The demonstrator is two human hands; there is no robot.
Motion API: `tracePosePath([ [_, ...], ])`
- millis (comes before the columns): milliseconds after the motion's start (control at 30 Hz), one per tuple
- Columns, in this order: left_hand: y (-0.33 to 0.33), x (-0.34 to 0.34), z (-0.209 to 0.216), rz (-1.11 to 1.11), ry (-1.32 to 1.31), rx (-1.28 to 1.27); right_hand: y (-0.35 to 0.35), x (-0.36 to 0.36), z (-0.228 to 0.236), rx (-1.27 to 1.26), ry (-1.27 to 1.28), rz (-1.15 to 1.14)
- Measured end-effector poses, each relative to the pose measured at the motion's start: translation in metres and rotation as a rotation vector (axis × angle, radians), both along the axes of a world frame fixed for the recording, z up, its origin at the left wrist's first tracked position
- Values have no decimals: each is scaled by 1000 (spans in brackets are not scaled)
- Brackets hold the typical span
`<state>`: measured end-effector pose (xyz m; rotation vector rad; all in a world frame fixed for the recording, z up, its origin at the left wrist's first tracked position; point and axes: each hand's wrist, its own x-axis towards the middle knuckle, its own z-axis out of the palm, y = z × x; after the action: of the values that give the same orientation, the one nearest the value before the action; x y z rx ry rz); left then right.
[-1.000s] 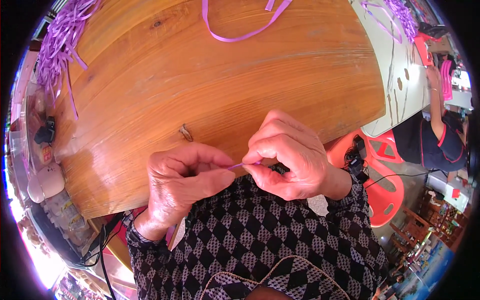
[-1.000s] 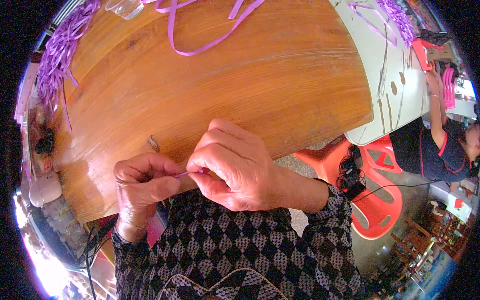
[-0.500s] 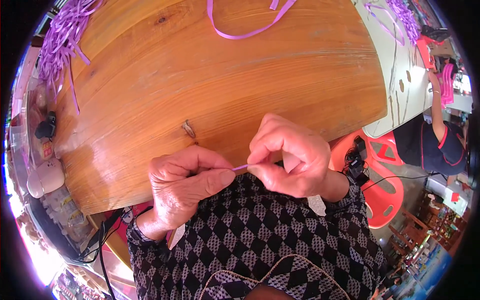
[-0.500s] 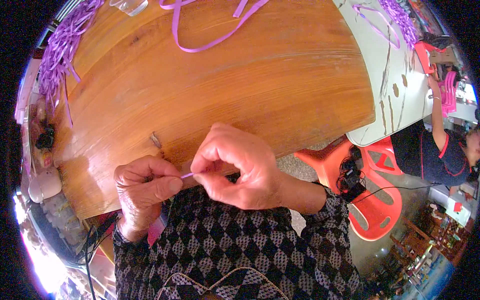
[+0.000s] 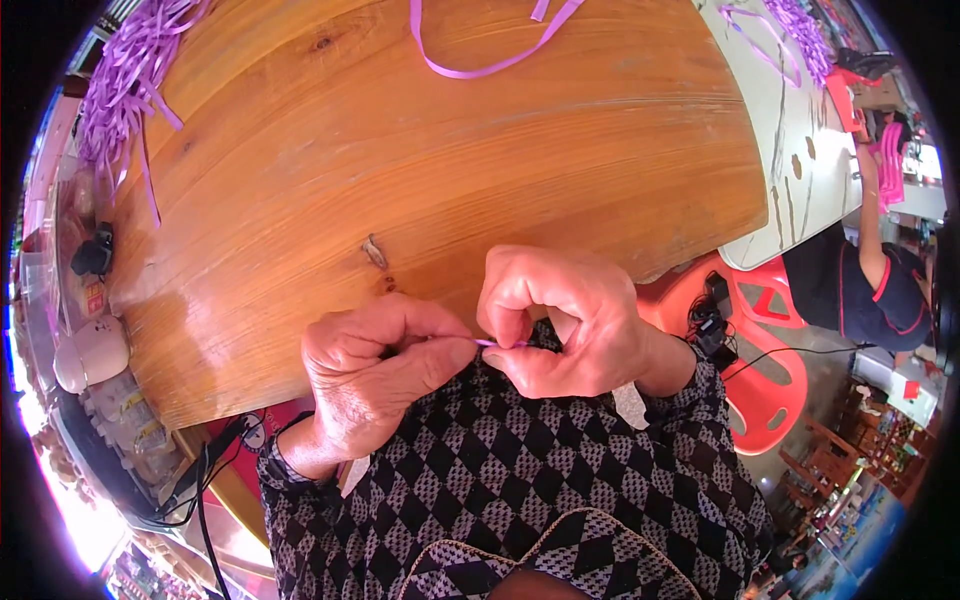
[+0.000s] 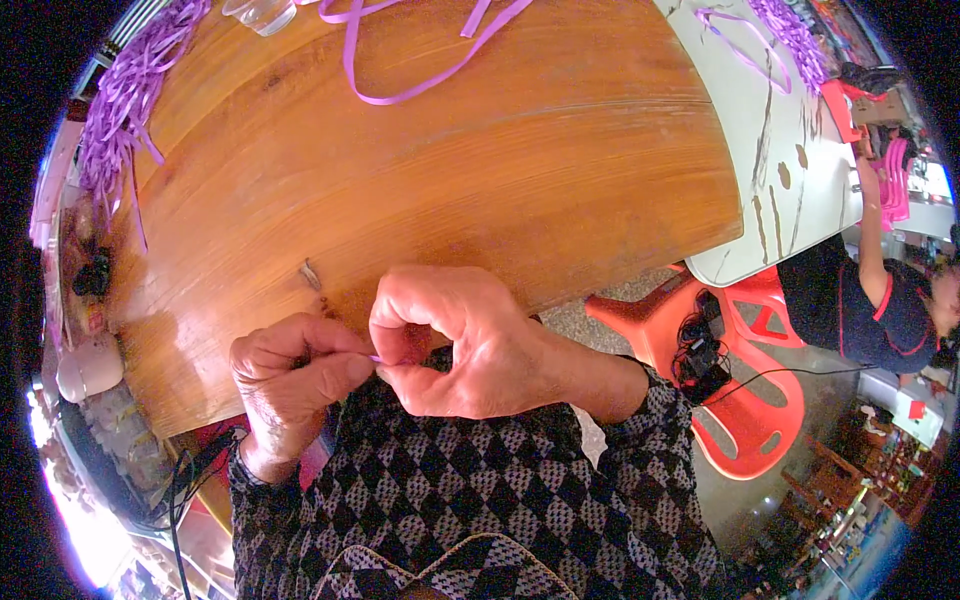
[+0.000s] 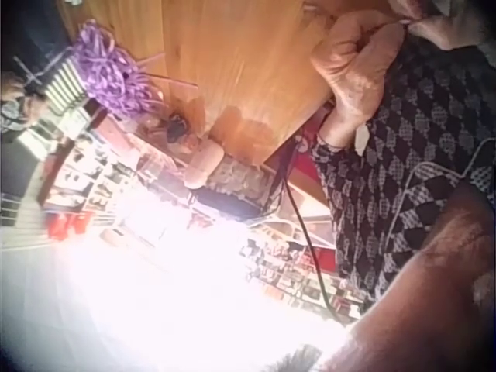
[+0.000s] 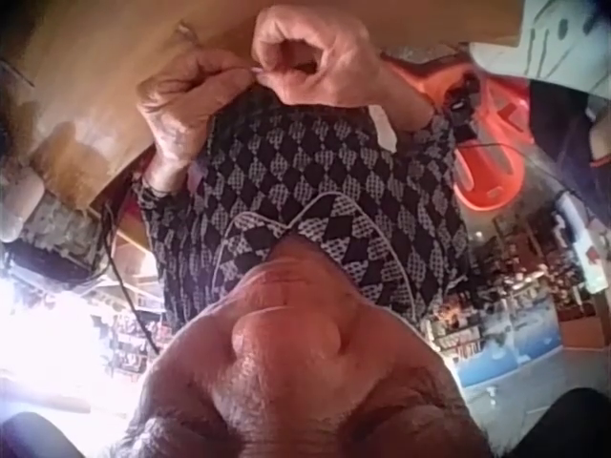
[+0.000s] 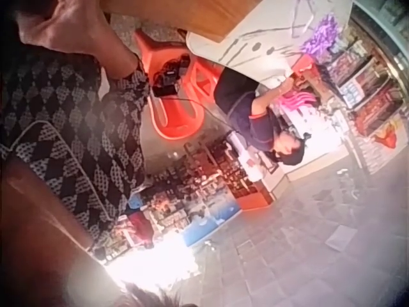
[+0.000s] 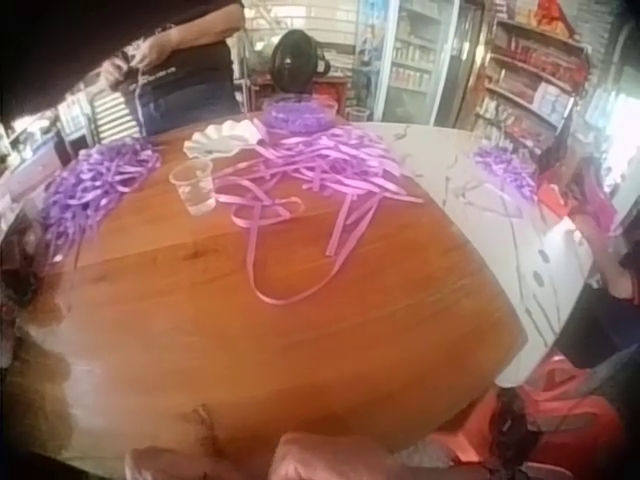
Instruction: The person ties knots in purple ribbons by hand, using their fingers to loop and pull the material into small, tight bundles. They repeat this process along the length of each ribbon before setting it aside on the wooden table.
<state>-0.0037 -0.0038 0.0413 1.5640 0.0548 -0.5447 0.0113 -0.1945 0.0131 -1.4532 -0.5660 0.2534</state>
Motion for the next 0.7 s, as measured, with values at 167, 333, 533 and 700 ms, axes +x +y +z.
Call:
tracePosePath([
  [167, 20, 6, 2, -177, -195, 90, -18, -9, 0, 175, 448, 85],
  [333, 20, -3, -5, 333, -33, 78, -39, -8, 9, 127, 315, -459],
  [533, 12, -3, 1, 330, -81, -157, -10, 1, 0, 36, 72, -245],
  [700, 14, -4, 0, 289, -51, -110, 10, 4, 8, 20, -47, -192],
])
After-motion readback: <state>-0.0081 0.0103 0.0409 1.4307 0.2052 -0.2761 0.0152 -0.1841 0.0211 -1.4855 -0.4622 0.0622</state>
